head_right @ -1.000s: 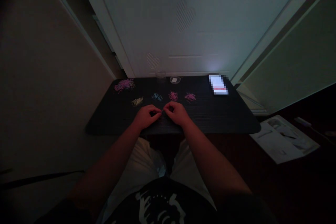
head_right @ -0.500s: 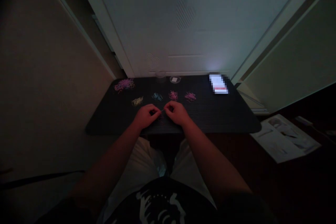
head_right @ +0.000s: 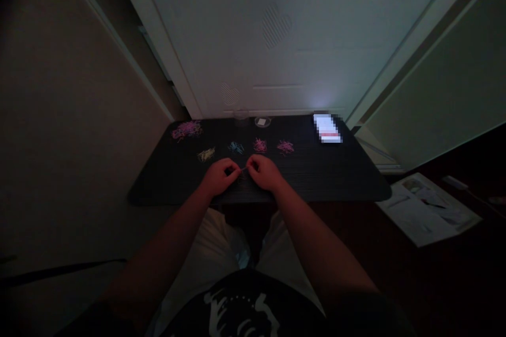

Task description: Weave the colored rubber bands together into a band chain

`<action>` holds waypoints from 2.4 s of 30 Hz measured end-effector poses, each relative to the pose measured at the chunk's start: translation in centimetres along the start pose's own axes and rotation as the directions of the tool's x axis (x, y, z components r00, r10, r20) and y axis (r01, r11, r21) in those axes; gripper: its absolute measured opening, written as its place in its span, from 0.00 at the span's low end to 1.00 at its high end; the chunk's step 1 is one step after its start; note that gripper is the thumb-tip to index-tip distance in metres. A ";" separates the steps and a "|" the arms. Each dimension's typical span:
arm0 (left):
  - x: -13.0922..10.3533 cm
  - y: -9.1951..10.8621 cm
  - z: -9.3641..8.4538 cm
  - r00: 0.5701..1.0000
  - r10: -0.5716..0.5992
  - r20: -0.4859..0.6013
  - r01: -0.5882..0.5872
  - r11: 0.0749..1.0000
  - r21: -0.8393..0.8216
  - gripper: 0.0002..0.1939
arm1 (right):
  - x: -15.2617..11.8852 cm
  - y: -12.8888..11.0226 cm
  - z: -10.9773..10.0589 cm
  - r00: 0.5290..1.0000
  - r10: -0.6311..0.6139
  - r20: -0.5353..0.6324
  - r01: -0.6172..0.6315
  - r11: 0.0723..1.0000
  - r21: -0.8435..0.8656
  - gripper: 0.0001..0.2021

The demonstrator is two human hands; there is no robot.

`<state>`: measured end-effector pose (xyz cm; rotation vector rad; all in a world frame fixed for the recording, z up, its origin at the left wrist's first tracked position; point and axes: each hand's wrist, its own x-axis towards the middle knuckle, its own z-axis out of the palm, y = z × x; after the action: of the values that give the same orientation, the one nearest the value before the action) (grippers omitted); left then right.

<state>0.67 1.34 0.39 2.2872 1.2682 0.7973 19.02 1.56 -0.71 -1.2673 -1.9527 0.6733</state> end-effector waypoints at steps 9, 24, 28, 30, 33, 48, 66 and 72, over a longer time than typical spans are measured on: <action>0.0 0.0 0.0 1.000 -0.022 0.001 0.022 1.000 0.005 0.08 | -0.2 -0.1 -0.2 0.998 -0.013 0.063 0.005 0.991 0.134 0.08; -0.1 0.0 0.1 0.999 -0.035 0.000 0.035 0.999 0.030 0.08 | 0.0 -0.2 -0.1 0.999 -0.020 0.045 0.020 1.000 0.009 0.06; 0.0 0.0 0.0 1.000 -0.021 0.004 0.020 0.999 0.032 0.07 | 0.0 -0.2 -0.1 0.999 -0.010 0.036 0.009 1.000 0.011 0.06; 0.0 0.0 0.0 1.000 -0.014 0.002 0.014 0.999 0.035 0.07 | 0.0 -0.1 0.0 1.000 -0.004 0.031 0.003 1.000 0.018 0.06; 0.0 -0.1 0.0 1.000 -0.008 0.001 0.008 0.999 0.038 0.07 | -0.1 -0.1 0.0 1.000 0.004 0.021 -0.005 1.000 0.021 0.07; -0.2 0.1 0.0 1.000 -0.024 -0.018 0.022 0.995 -0.098 0.11 | -0.1 0.0 -0.1 1.000 -0.020 0.007 0.020 0.999 0.035 0.07; 0.0 0.1 0.0 1.000 -0.020 0.008 0.020 0.998 -0.066 0.09 | -0.1 -0.3 -0.1 1.000 -0.018 0.011 0.018 1.000 0.007 0.07; 0.0 0.1 0.1 0.999 -0.034 -0.009 0.033 0.996 -0.079 0.09 | -0.1 -0.4 -0.2 0.999 -0.006 0.036 0.005 1.000 0.012 0.06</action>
<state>0.74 1.26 0.35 2.1971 1.2536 0.8333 18.97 1.34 -0.31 -1.2505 -1.9783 0.7086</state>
